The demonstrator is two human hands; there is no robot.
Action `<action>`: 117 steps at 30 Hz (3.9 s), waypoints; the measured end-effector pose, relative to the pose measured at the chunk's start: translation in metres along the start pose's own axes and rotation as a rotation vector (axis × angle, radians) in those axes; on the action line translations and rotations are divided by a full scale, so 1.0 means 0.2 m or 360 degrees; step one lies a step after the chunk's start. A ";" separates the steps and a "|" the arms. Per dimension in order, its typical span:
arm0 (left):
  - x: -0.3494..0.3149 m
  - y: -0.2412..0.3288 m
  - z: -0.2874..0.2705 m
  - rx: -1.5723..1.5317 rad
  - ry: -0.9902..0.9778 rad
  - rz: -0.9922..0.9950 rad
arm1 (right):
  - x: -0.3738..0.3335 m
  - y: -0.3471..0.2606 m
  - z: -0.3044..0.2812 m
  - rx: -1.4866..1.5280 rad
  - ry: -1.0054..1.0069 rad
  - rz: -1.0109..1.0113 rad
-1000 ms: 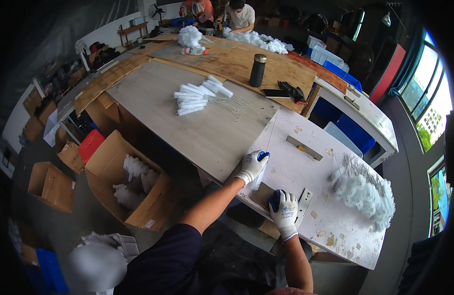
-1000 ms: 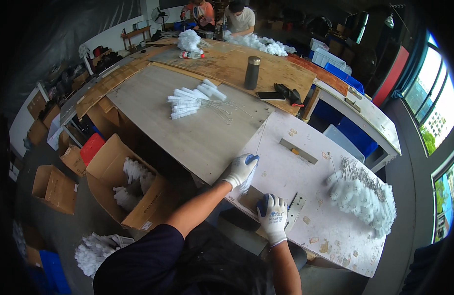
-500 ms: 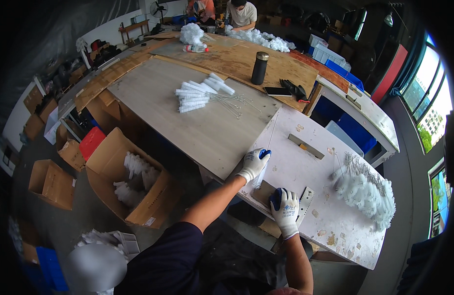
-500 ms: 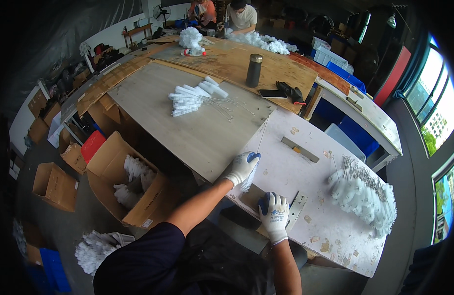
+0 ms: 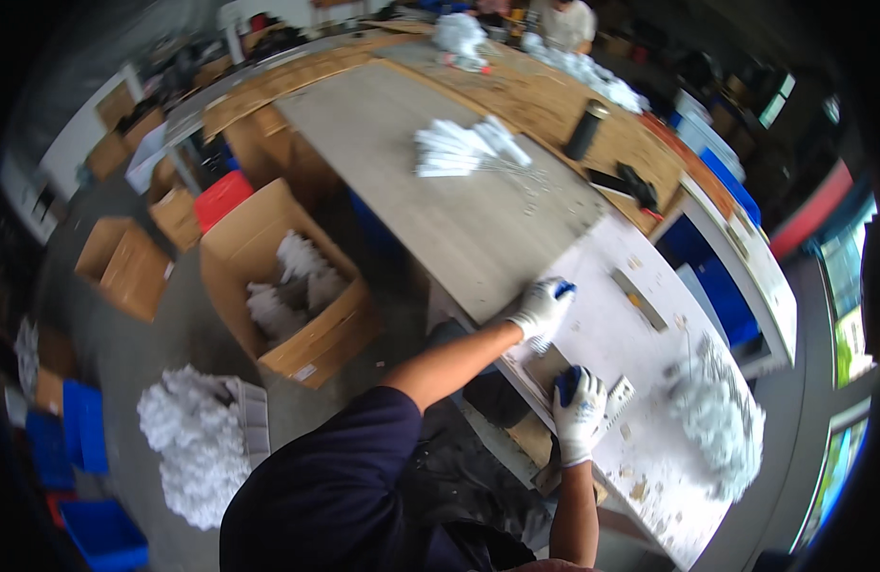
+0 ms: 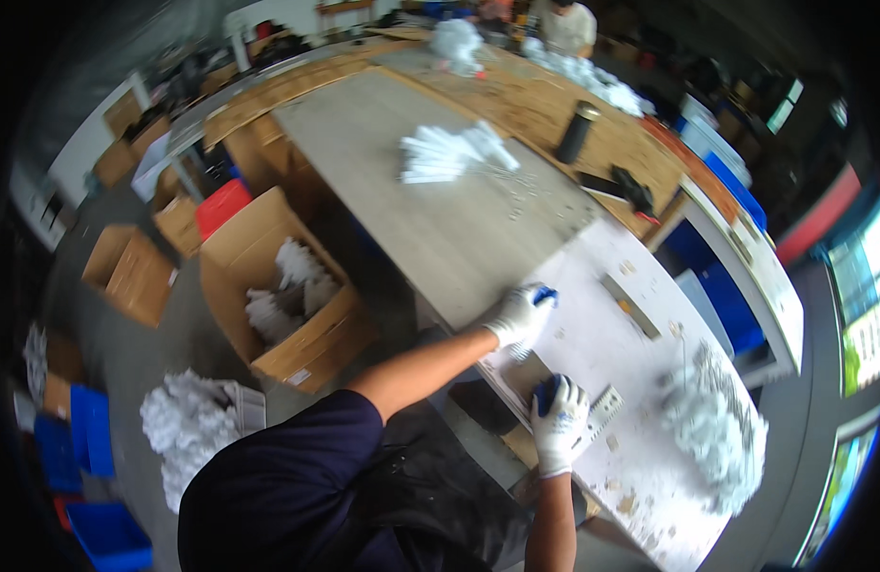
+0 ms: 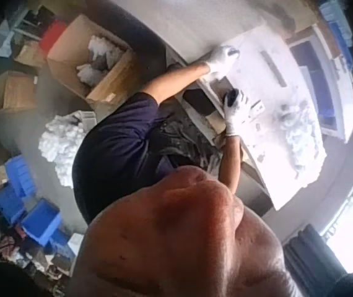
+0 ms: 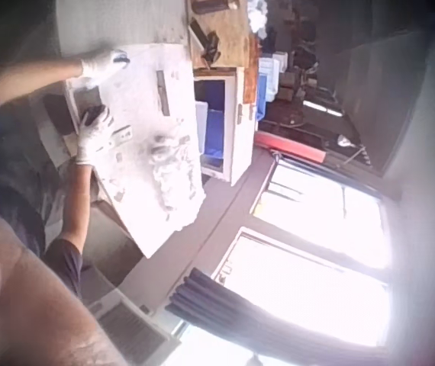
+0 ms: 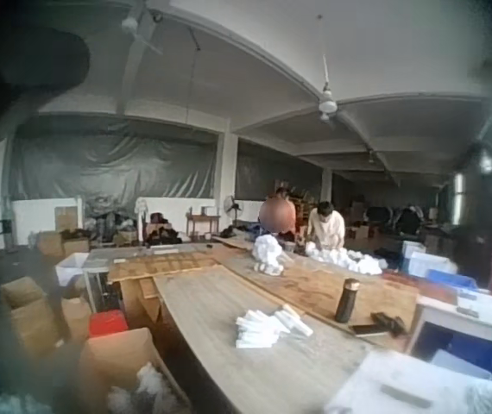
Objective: The person inserts white bristle heads onto metal rods using a wooden jig on a workbench. They repeatedly pick up a bristle head and a rod, align them in the jig, and push the head onto the rod. Finished brushes are placed into a cardboard box. The workspace contains multiple bristle heads, rods, and a pile of completed brushes.
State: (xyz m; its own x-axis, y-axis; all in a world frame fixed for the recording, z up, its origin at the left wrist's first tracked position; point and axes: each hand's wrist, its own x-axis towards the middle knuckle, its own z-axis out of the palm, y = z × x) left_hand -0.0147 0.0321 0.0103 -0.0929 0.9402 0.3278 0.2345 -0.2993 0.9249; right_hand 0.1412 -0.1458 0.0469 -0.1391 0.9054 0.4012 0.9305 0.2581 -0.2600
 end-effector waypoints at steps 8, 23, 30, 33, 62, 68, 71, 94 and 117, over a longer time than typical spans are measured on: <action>0.03 -0.04 0.00 0.0039 -0.0065 0.0114 | 0.01 0.02 0.01 -0.0040 0.0052 -0.0045; 0.98 0.68 0.04 -0.1013 -0.0117 -0.0316 | 0.02 0.05 0.05 -0.0027 0.0034 -0.0029; 0.98 0.80 0.00 -0.1059 -0.0194 -0.0350 | 0.02 0.05 0.02 -0.0009 0.0062 -0.0016; 0.96 0.79 0.01 -0.1081 -0.0190 -0.0363 | 0.01 0.06 0.03 0.0002 0.0028 0.0006; 0.12 -0.07 0.03 0.0492 -0.0323 -0.0032 | 0.01 0.05 0.02 0.0018 0.0099 -0.0013; 0.11 -0.09 0.01 0.0490 -0.0236 0.0050 | 0.02 0.03 0.02 0.0032 0.0112 -0.0016; 0.10 -0.09 0.02 0.0478 -0.0220 0.0091 | 0.01 0.04 0.02 0.0069 0.0074 0.0000; 0.08 0.14 0.14 -0.0799 -0.0479 -0.0831 | -0.04 0.20 -0.10 0.0659 -0.0033 0.0035; -0.06 0.27 0.43 -0.0943 -0.0730 -0.0908 | -0.07 0.23 -0.01 0.0586 0.0013 0.0148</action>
State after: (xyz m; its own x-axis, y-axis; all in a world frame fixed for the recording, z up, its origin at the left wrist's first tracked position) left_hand 0.0816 0.0190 0.0393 0.3780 0.9048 -0.1961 -0.2711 0.3107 0.9110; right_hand 0.1863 -0.1468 0.0305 -0.0559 0.9283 0.3676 0.7544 0.2804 -0.5935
